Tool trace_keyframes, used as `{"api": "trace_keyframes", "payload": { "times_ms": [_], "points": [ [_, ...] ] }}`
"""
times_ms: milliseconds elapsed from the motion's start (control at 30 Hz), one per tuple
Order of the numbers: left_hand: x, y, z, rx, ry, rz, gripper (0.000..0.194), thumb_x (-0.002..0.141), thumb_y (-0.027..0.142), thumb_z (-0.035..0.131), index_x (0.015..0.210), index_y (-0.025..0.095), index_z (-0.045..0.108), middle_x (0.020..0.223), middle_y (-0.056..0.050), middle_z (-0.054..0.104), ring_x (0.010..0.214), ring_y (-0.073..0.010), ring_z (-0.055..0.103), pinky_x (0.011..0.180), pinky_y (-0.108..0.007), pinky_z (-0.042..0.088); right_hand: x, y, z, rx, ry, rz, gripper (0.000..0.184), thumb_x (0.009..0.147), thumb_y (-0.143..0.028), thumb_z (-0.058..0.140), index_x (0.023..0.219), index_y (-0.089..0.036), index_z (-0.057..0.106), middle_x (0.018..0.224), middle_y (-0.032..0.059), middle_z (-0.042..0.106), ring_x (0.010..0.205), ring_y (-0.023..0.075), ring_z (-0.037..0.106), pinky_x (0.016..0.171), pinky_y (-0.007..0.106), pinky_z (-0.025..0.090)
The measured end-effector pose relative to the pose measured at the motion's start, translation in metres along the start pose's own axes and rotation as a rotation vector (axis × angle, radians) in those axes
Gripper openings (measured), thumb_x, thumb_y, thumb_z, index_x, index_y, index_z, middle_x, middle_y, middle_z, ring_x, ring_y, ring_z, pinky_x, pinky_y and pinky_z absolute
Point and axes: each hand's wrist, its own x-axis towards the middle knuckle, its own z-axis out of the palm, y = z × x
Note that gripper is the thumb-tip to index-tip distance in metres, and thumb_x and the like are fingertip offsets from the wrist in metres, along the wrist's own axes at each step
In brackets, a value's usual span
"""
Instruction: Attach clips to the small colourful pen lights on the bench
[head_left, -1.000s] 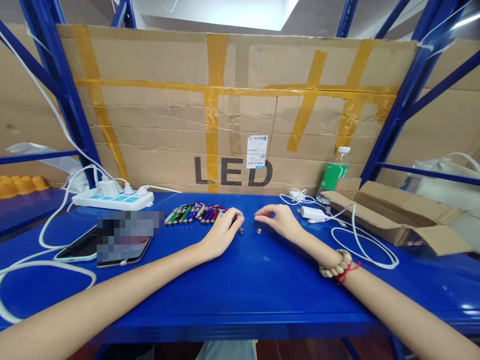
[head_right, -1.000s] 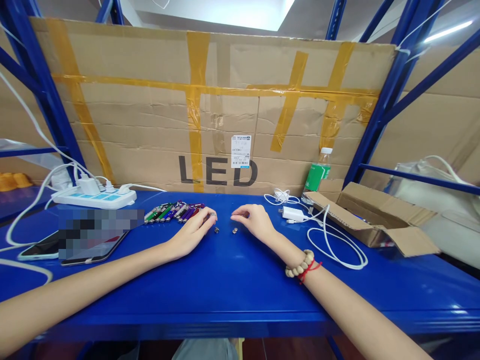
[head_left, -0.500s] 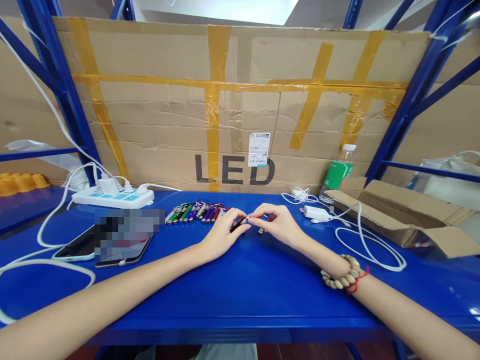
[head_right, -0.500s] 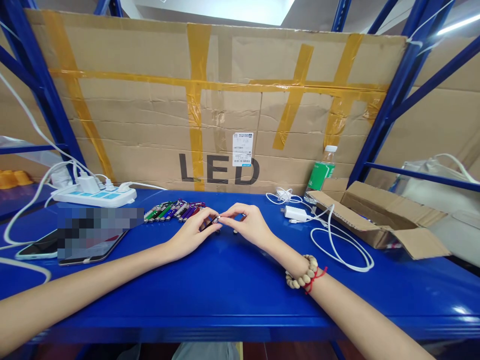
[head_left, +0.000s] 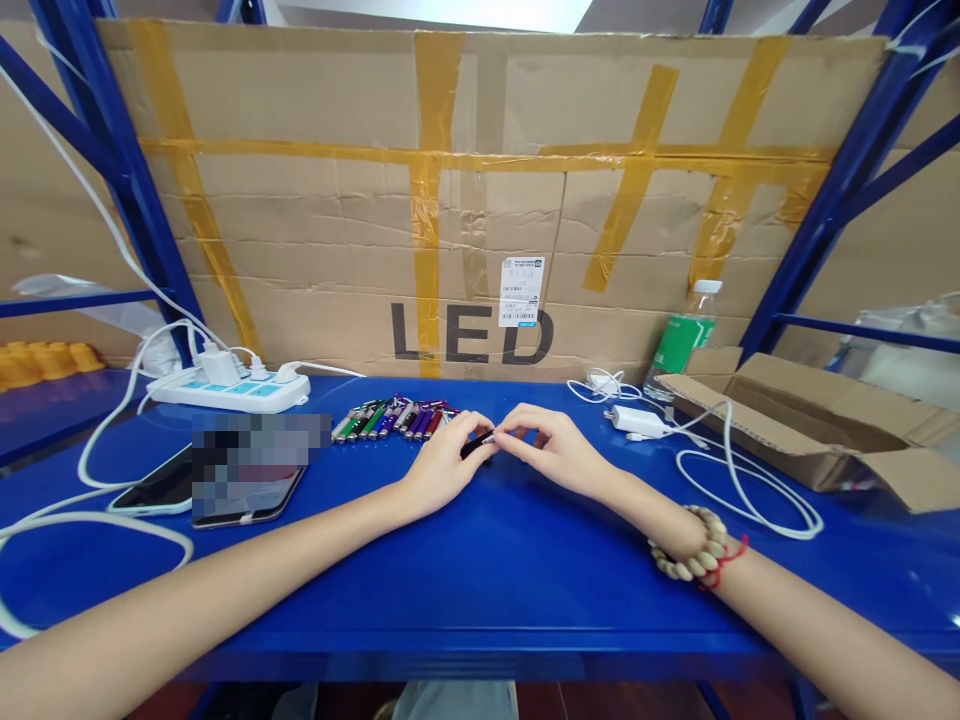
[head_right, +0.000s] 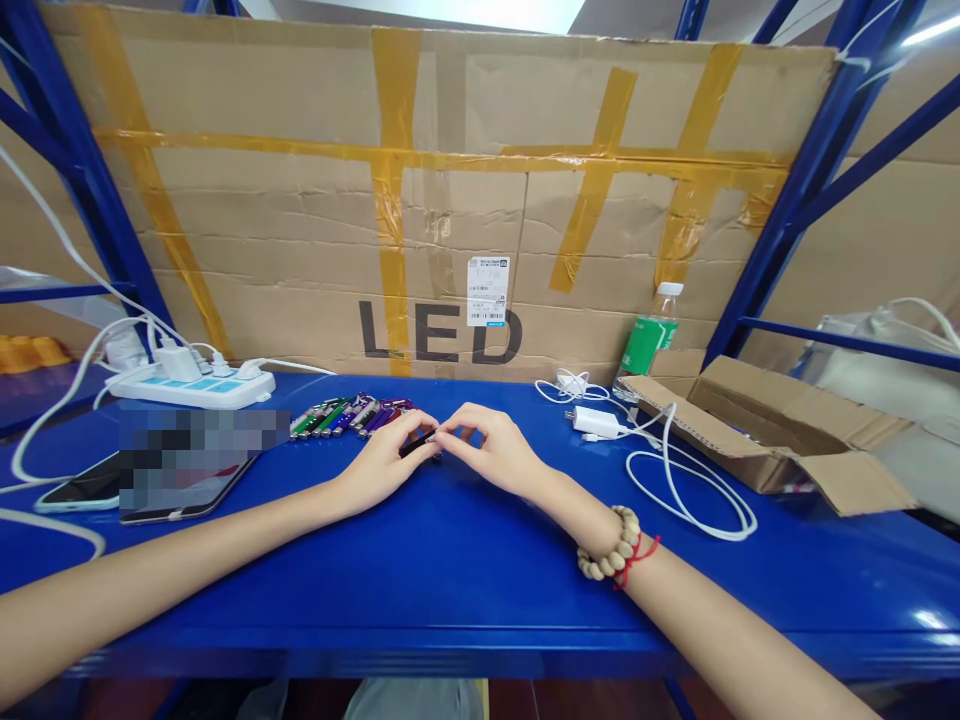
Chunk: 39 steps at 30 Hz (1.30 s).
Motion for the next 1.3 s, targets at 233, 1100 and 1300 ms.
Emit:
{"api": "trace_keyframes", "payload": {
  "times_ms": [233, 1100, 1300],
  "points": [
    [0.001, 0.004, 0.000, 0.022, 0.070, -0.065, 0.011, 0.085, 0.027, 0.044, 0.085, 0.019, 0.051, 0.085, -0.001, 0.056, 0.081, -0.0153, 0.052, 0.073, -0.026, 0.039, 0.000, 0.024, -0.022, -0.260, -0.160, 0.085, 0.029, 0.076, -0.049, 0.054, 0.086, -0.023, 0.065, 0.079, 0.0000, 0.063, 0.063, 0.0109, 0.055, 0.055, 0.021, 0.038],
    [-0.001, 0.003, -0.002, -0.018, -0.002, 0.075, 0.015, 0.079, 0.012, 0.043, 0.082, 0.017, 0.056, 0.083, -0.002, 0.055, 0.079, -0.0144, 0.052, 0.076, -0.026, 0.040, -0.001, 0.047, -0.024, -0.247, -0.216, 0.130, 0.019, 0.073, -0.039, 0.062, 0.079, -0.023, 0.070, 0.078, 0.0008, 0.065, 0.063, 0.0115, 0.055, 0.058, 0.022, 0.039],
    [-0.001, 0.006, -0.002, -0.005, -0.006, 0.052, 0.014, 0.082, 0.019, 0.044, 0.086, 0.018, 0.057, 0.085, -0.003, 0.057, 0.078, -0.0151, 0.053, 0.072, -0.026, 0.041, -0.002, 0.042, -0.020, -0.288, -0.181, 0.187, 0.014, 0.073, -0.038, 0.062, 0.074, -0.025, 0.069, 0.077, -0.0018, 0.067, 0.062, 0.0122, 0.057, 0.053, 0.022, 0.038]
  ]
}}
